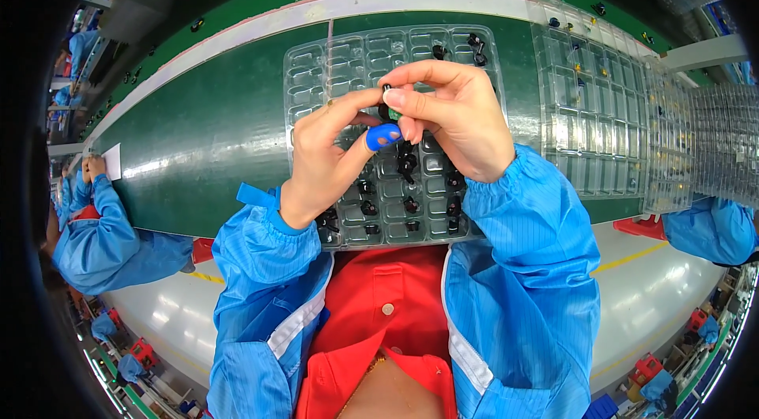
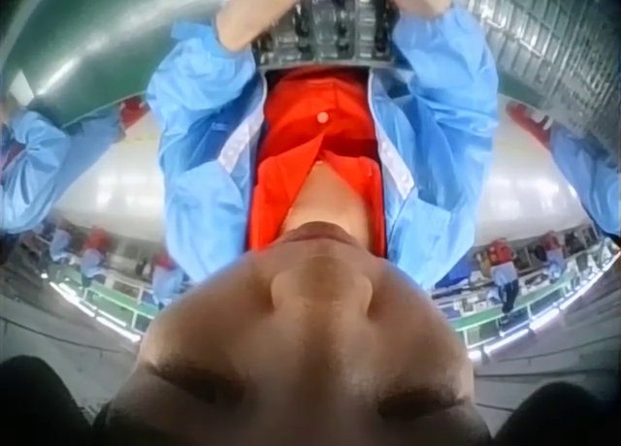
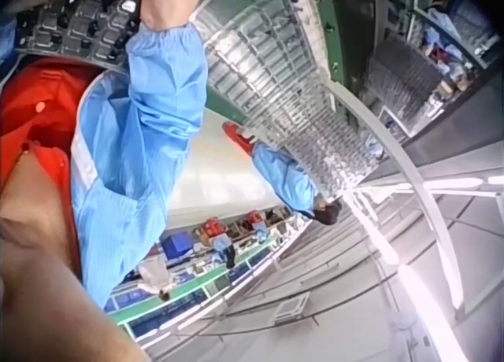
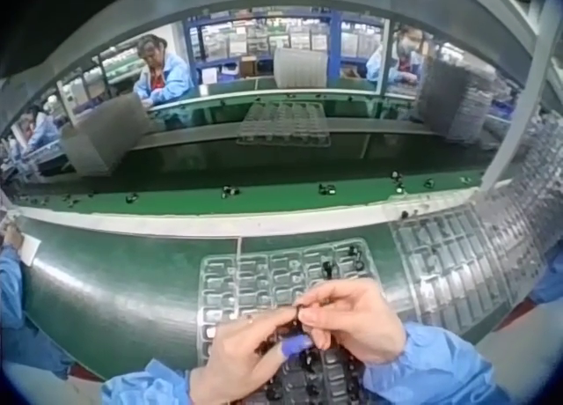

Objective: The person places small blue and black electronic components into a grid tray by hand.

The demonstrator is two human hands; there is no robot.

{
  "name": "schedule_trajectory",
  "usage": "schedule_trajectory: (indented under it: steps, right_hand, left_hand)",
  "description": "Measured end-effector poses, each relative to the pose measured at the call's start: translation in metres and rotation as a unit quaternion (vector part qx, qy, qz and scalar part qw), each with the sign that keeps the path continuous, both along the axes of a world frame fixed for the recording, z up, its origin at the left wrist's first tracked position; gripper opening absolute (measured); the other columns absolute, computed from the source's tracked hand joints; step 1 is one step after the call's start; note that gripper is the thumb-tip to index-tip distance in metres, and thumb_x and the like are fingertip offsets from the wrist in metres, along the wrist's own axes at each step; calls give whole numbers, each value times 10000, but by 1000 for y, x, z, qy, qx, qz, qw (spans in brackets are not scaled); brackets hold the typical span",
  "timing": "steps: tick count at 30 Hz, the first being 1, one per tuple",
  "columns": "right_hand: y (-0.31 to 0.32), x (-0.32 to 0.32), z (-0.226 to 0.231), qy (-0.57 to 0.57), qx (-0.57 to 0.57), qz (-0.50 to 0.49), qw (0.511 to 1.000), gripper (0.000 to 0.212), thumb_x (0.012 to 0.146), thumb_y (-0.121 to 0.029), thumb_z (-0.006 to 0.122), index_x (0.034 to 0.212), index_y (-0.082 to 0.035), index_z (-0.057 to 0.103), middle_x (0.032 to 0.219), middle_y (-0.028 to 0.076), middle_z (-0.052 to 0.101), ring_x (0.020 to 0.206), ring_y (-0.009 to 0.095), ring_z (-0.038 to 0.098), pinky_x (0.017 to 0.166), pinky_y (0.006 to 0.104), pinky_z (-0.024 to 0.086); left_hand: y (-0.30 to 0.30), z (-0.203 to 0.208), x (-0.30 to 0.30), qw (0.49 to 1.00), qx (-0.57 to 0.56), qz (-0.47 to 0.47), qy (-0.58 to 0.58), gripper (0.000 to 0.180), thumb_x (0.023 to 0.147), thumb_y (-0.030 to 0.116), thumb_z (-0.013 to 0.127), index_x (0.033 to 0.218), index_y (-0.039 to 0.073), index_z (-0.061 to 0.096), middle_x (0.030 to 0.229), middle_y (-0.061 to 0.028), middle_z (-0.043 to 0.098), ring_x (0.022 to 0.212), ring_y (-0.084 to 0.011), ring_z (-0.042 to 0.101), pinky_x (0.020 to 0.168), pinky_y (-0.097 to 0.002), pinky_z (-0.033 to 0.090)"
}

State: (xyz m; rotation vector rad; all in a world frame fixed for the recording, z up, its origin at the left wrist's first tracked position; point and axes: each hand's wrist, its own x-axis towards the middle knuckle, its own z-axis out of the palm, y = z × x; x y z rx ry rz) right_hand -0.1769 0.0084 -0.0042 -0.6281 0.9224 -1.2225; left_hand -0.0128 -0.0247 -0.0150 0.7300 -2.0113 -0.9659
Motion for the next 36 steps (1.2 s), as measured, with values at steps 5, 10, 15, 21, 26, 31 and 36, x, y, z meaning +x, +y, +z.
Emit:
schedule_trajectory:
  steps: [5, 10, 15, 21, 26, 31, 36]
  right_hand:
    - [0, 2, -1, -13, -6, 0, 1000, 141, 803, -43, 593, 935, 3, 578, 726, 4, 546, 479, 18, 381, 424, 158, 278]
    - [1, 7, 0, 6, -14, -9, 1000, 137, 813, -72, 589, 933, -11, 560, 727, -18, 524, 485, 7, 320, 433, 157, 233]
    - [2, 13, -1, 27, -48, -29, 998, 148, 821, -86, 585, 947, -19, 545, 790, -19, 518, 516, 6, 327, 446, 162, 238]
    - [3, 15, 4, 36, -56, -45, 997, 146, 818, -77, 588, 942, -18, 541, 816, -19, 517, 536, 2, 352, 455, 168, 250]
    - [3, 12, 6, 191, -130, -56, 971, 200, 796, -12, 596, 985, 18, 538, 831, 11, 524, 640, 45, 471, 511, 163, 343]
    - [-5, -44, 45, 594, -237, 36, 768, 345, 684, -69, 670, 1022, -70, 601, 894, 27, 580, 649, 68, 481, 523, 204, 368]
    - [-67, -168, 21, 740, -110, -130, 651, 185, 750, -122, 626, 897, -10, 643, 744, 74, 642, 631, 122, 569, 603, 254, 451]
  left_hand:
    - [0, -3, 0, 1000, 2, -2, 16, 291, 708, 46, 654, 987, 14, 577, 880, -137, 623, 727, -251, 623, 615, -302, 501]
    - [1, -1, -2, 995, 85, -21, 47, 271, 731, 26, 621, 996, 4, 568, 875, -139, 620, 757, -218, 628, 636, -301, 513]
    - [-1, 3, -1, 981, 169, -44, 81, 262, 774, 32, 568, 1032, -13, 547, 872, -111, 613, 809, -170, 613, 693, -295, 502]
    - [-2, 5, -2, 953, 263, -75, 128, 241, 803, 37, 543, 1036, -23, 544, 898, -69, 595, 849, -118, 567, 731, -264, 473]
    - [-11, 9, -1, 940, 302, -90, 132, 248, 789, 20, 545, 1030, -38, 542, 876, -51, 579, 815, -90, 535, 697, -235, 464]
    - [-68, 16, 0, 996, 81, -6, -41, 239, 790, 71, 523, 1009, -14, 566, 847, -126, 603, 795, -178, 577, 699, -283, 467]
    - [-150, -6, -8, 966, -117, 159, -169, 289, 768, 69, 467, 1033, -4, 556, 908, -211, 597, 854, -362, 560, 770, -418, 432]
